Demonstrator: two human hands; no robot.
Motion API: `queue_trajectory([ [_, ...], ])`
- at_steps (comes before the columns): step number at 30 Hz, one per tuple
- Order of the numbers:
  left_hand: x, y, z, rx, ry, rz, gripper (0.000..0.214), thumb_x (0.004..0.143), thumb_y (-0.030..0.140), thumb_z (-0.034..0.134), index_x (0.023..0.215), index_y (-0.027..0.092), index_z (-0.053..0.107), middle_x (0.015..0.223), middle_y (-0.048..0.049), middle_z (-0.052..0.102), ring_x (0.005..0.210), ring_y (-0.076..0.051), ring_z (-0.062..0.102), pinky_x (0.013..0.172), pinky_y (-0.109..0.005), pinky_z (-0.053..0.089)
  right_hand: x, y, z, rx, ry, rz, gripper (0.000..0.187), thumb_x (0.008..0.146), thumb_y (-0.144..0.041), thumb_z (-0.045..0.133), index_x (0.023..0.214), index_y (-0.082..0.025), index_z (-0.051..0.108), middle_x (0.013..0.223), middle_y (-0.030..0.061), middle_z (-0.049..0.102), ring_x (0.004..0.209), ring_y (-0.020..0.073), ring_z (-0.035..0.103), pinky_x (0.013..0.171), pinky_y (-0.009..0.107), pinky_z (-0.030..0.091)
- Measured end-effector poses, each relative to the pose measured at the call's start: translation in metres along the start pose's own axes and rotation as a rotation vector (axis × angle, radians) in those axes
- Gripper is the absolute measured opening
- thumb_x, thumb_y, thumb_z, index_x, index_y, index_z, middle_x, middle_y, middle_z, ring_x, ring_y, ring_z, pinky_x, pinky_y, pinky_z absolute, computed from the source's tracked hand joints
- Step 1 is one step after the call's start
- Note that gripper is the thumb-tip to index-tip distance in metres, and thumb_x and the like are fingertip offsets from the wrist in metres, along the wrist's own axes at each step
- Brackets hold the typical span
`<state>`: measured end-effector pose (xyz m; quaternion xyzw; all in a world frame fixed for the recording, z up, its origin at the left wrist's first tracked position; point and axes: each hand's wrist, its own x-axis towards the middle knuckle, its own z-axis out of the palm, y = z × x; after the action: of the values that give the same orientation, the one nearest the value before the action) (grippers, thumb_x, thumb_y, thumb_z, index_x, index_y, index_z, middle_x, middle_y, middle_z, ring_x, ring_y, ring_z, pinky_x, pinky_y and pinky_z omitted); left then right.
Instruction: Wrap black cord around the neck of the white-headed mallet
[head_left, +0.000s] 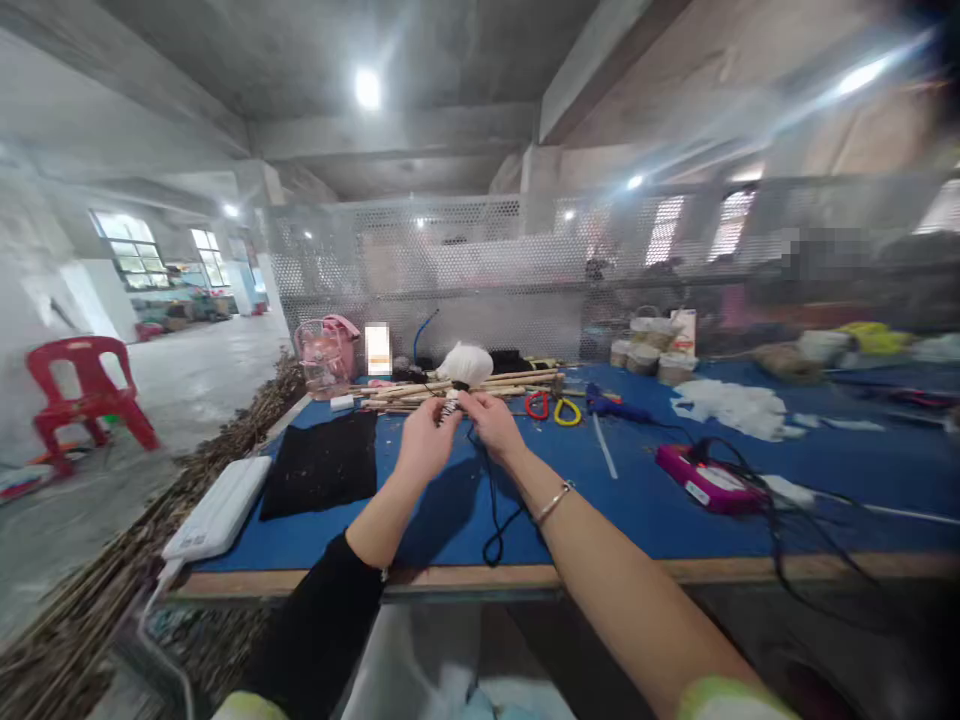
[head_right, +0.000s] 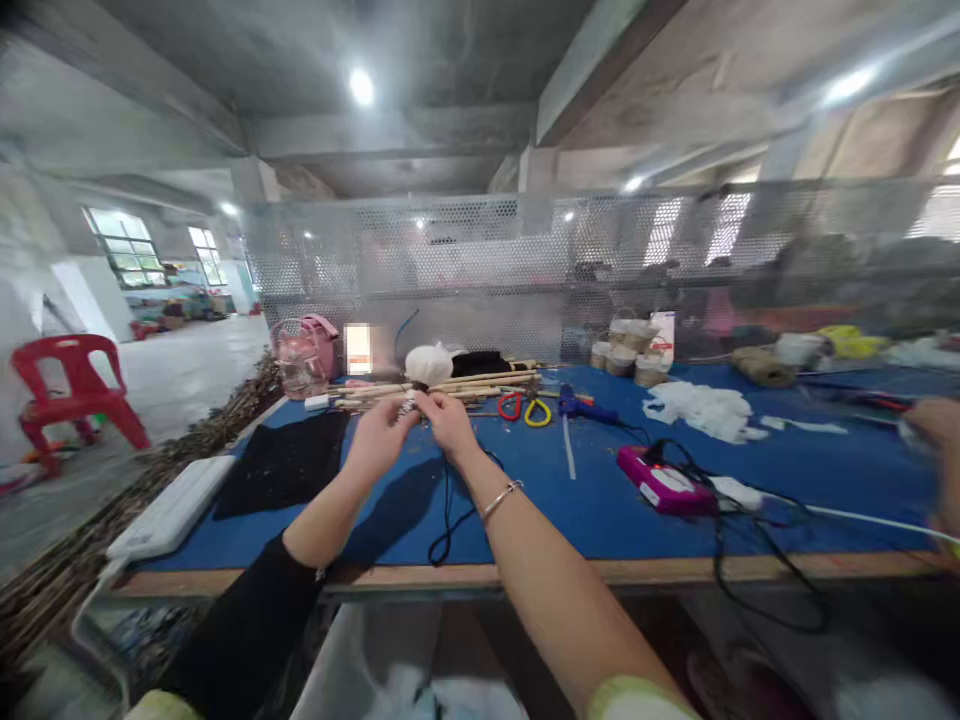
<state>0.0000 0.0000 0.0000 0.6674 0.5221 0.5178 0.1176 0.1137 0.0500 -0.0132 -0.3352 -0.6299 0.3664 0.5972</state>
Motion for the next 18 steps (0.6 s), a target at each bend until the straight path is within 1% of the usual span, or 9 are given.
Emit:
queue_trajectory([
  [3, 0.002, -0.001, -0.020, 0.050, 0.020, 0.110, 0.026, 0.076, 0.023, 0.057, 0.100, 0.014, 0.064, 0.093, -0.0078, 0.069, 0.084, -0.020, 0.060, 0.077, -0.029, 0.043, -0.001, -0.003, -0.004, 0.056, -0.031, 0.043, 0.044, 0.073, -0.050, 0.053, 0.048, -0.019, 0.037, 0.042, -0.0071, 0.028, 0.040, 0.0061, 0.023, 0.041, 0.023, 0.017],
  [5, 0.002, -0.003, -0.028, 0.063, 0.013, 0.144, 0.026, 0.076, 0.022, 0.057, 0.100, 0.016, 0.064, 0.093, -0.0068, 0.069, 0.083, -0.020, 0.060, 0.077, -0.029, 0.043, -0.003, -0.007, -0.003, 0.084, -0.071, 0.053, 0.047, 0.072, -0.050, 0.055, 0.045, -0.019, 0.033, 0.040, -0.0076, 0.025, 0.038, 0.0055, 0.021, 0.040, 0.023, 0.016],
  [7, 0.000, -0.006, -0.030, 0.061, 0.012, 0.143, 0.026, 0.076, 0.023, 0.056, 0.100, 0.016, 0.064, 0.091, -0.0066, 0.069, 0.080, -0.019, 0.060, 0.076, -0.030, 0.043, -0.007, -0.010, -0.001, 0.110, -0.104, 0.049, 0.049, 0.071, -0.048, 0.059, 0.043, -0.019, 0.031, 0.038, -0.0077, 0.025, 0.037, 0.0050, 0.021, 0.039, 0.024, 0.015],
  [8, -0.002, -0.008, -0.029, 0.054, 0.020, 0.140, 0.026, 0.077, 0.023, 0.055, 0.100, 0.016, 0.064, 0.090, -0.0068, 0.069, 0.079, -0.019, 0.060, 0.075, -0.030, 0.043, -0.008, -0.012, 0.001, 0.128, -0.101, 0.052, 0.049, 0.070, -0.047, 0.061, 0.043, -0.018, 0.032, 0.038, -0.0077, 0.027, 0.037, 0.0048, 0.022, 0.039, 0.024, 0.015],
  [11, -0.004, -0.011, -0.027, -0.037, 0.035, 0.133, 0.026, 0.077, 0.023, 0.055, 0.100, 0.016, 0.064, 0.090, -0.0071, 0.068, 0.081, -0.019, 0.060, 0.076, -0.030, 0.043, -0.011, -0.014, 0.006, 0.216, -0.054, 0.107, 0.047, 0.064, -0.043, 0.067, 0.043, -0.018, 0.034, 0.036, -0.0082, 0.028, 0.035, 0.0041, 0.021, 0.037, 0.023, 0.013],
  [12, -0.004, -0.012, -0.026, -0.106, 0.018, 0.115, 0.025, 0.076, 0.023, 0.056, 0.099, 0.016, 0.064, 0.089, -0.0068, 0.068, 0.079, -0.018, 0.060, 0.074, -0.029, 0.043, -0.011, -0.014, 0.007, 0.253, -0.048, 0.136, 0.045, 0.062, -0.042, 0.069, 0.044, -0.018, 0.035, 0.036, -0.0086, 0.028, 0.034, 0.0038, 0.020, 0.036, 0.023, 0.012],
  [14, -0.002, -0.013, -0.027, -0.295, -0.069, 0.030, 0.028, 0.075, 0.025, 0.058, 0.100, 0.015, 0.061, 0.082, -0.0055, 0.068, 0.064, -0.013, 0.058, 0.061, -0.025, 0.043, -0.010, -0.012, 0.008, 0.319, -0.063, 0.187, 0.042, 0.058, -0.041, 0.072, 0.047, -0.018, 0.038, 0.035, -0.0095, 0.028, 0.033, 0.0034, 0.018, 0.035, 0.023, 0.009],
  [16, 0.000, -0.013, -0.030, -0.507, -0.190, -0.093, 0.032, 0.074, 0.027, 0.060, 0.102, 0.015, 0.056, 0.071, -0.0027, 0.066, 0.043, -0.007, 0.048, 0.044, -0.020, 0.036, -0.009, -0.010, 0.010, 0.370, -0.098, 0.221, 0.042, 0.057, -0.042, 0.073, 0.049, -0.018, 0.039, 0.035, -0.0101, 0.028, 0.032, 0.0031, 0.018, 0.033, 0.022, 0.008],
  [18, 0.000, -0.012, -0.034, -0.688, -0.288, -0.195, 0.033, 0.073, 0.031, 0.062, 0.100, 0.015, 0.053, 0.066, -0.0006, 0.063, 0.034, -0.003, 0.036, 0.035, -0.017, 0.025, -0.010, -0.008, 0.011, 0.403, -0.136, 0.244, 0.042, 0.058, -0.043, 0.072, 0.050, -0.018, 0.039, 0.035, -0.0103, 0.027, 0.031, 0.0027, 0.017, 0.032, 0.021, 0.008],
])
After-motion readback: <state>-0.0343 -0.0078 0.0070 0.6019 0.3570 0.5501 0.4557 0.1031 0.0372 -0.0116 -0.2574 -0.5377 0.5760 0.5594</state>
